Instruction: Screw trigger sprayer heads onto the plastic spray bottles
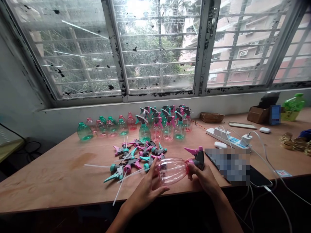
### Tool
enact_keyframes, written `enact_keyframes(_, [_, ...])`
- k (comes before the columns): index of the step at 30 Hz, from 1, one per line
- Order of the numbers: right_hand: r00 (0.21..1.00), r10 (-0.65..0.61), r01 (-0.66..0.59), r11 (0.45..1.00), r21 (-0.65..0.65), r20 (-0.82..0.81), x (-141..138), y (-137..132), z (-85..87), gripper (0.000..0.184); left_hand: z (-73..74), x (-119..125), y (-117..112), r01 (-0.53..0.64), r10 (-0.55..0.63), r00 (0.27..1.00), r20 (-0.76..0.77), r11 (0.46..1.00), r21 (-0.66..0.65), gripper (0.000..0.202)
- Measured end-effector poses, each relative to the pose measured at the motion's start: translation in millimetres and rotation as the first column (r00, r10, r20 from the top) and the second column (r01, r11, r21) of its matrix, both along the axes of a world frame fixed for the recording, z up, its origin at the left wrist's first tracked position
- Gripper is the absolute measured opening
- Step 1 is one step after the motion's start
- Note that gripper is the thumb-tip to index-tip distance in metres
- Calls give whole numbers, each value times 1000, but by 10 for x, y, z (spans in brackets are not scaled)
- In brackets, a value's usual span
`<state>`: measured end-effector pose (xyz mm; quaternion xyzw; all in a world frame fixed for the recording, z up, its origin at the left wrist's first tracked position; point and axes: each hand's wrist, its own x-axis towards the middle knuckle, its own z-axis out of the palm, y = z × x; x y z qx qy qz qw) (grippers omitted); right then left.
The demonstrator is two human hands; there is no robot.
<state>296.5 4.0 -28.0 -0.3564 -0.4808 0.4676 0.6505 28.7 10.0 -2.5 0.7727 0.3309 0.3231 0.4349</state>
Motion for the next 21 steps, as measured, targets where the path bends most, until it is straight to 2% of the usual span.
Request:
enact_keyframes(4, [1000, -5, 5, 1000, -4, -18, -1, 3, -2, 39, -17, 1, 6, -53, 55, 998, -29, 997, 48, 108])
enact_keyframes(10, [1000, -15, 16, 1000, -18, 23, 10, 15, -2, 42, -62, -7, 39, -24, 24, 1000, 5, 1000, 14, 103])
enact_keyframes(15, [999, -2, 2, 1000, -6, 36, 2, -7, 30, 40, 50, -25, -24, -38, 42, 996, -80, 998, 49, 119])
enact_keyframes(19, [999, 9, -8, 1000, -15, 53, -8, -21, 53, 38, 101, -37, -52, -45, 49, 996, -77, 998, 47, 98])
enact_keyframes(21, [998, -6, 7, 1000, -13, 61, -9, -14, 41, 39, 81, -32, -37, -9, 10, 999, -46, 1000, 22, 99])
